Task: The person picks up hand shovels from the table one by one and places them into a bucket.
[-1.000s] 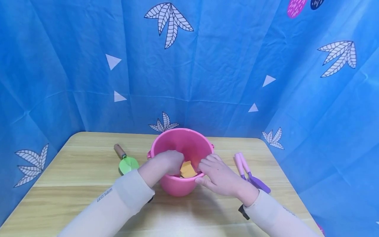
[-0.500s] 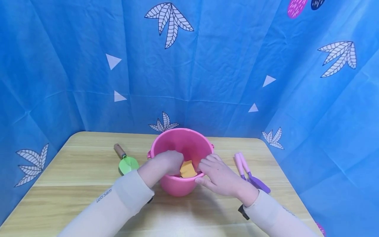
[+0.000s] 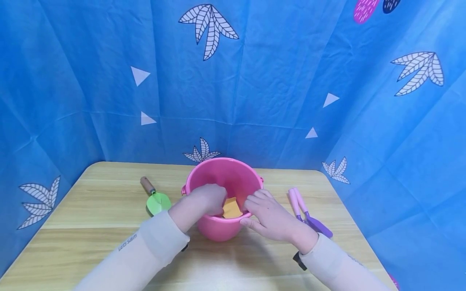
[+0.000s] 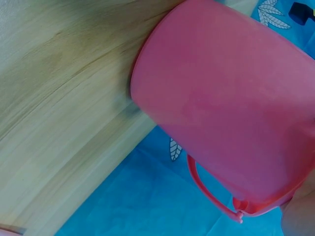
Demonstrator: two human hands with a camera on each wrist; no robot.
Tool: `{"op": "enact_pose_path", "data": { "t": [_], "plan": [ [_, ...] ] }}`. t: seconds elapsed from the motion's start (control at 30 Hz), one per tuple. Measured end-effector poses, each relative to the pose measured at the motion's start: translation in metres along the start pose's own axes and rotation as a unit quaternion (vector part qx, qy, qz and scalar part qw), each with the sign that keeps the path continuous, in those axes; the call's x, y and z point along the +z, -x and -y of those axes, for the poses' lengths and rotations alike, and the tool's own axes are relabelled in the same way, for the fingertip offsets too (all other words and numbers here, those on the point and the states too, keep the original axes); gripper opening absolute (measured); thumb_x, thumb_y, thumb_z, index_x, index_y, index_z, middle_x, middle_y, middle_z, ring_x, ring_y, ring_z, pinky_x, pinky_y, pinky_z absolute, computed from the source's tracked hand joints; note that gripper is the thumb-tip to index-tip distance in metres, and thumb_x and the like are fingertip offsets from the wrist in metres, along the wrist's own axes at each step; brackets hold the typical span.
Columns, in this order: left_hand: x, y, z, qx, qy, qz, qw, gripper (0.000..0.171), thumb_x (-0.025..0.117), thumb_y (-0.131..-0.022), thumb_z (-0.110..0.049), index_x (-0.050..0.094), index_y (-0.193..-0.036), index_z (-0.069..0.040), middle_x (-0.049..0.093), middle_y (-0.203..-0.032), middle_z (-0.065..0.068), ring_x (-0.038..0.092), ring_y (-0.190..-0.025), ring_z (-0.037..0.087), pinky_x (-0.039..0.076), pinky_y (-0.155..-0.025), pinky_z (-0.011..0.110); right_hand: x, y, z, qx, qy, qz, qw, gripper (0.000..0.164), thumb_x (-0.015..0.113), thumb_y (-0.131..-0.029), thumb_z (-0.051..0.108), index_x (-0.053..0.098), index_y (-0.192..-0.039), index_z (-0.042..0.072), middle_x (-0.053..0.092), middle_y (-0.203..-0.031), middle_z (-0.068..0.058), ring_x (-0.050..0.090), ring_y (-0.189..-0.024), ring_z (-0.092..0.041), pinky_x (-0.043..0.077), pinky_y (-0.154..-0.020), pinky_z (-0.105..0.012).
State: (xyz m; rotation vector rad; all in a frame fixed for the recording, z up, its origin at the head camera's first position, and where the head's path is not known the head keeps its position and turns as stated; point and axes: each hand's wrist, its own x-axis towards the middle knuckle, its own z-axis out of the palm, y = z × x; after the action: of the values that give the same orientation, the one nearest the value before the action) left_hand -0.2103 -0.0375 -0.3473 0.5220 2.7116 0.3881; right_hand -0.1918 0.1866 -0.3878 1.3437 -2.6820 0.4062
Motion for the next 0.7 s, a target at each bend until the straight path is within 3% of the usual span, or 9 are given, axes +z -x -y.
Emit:
{"op": "enact_pose_path", "data": {
  "t": [0.17, 0.43, 0.7],
  "plan": [
    [0.001, 0.001, 0.003, 0.011, 0.004, -0.032, 0.9994, 0.018, 0.083, -0.081, -0.023, 0.065, -0.079, -0.019, 0.062, -0.064, -0.002, 0.061, -0.06, 0.013, 0.056, -0.068, 0.03, -0.001, 0.0, 0.001, 0.003, 0.0, 0.003, 1.0, 0.035, 0.046, -0.101, 0.057, 0.059, -0.103, 0.024, 0.056, -0.099, 0.016, 0.046, -0.105, -0.006, 0.036, -0.102, -0.037],
    [-0.003, 0.007, 0.01, 0.034, 0.061, -0.079, 0.9944, 0.014, 0.077, -0.087, -0.021, 0.065, -0.082, -0.017, 0.061, -0.068, -0.004, 0.061, -0.06, 0.01, 0.055, -0.066, 0.029, 0.001, 0.0, 0.0, 0.002, 0.002, 0.0, 1.0, 0.034, 0.046, -0.101, 0.057, 0.059, -0.101, 0.025, 0.055, -0.098, 0.016, 0.046, -0.104, -0.006, 0.037, -0.102, -0.037],
    [-0.007, 0.012, 0.026, 0.057, 0.022, -0.156, 0.9859, 0.017, 0.079, -0.087, -0.023, 0.063, -0.089, -0.018, 0.059, -0.077, -0.007, 0.059, -0.072, 0.01, 0.056, -0.071, 0.029, 0.0, 0.0, 0.0, 0.001, 0.0, -0.002, 1.0, 0.035, 0.046, -0.101, 0.057, 0.059, -0.102, 0.024, 0.055, -0.098, 0.016, 0.046, -0.104, -0.006, 0.037, -0.102, -0.038]
  ]
}}
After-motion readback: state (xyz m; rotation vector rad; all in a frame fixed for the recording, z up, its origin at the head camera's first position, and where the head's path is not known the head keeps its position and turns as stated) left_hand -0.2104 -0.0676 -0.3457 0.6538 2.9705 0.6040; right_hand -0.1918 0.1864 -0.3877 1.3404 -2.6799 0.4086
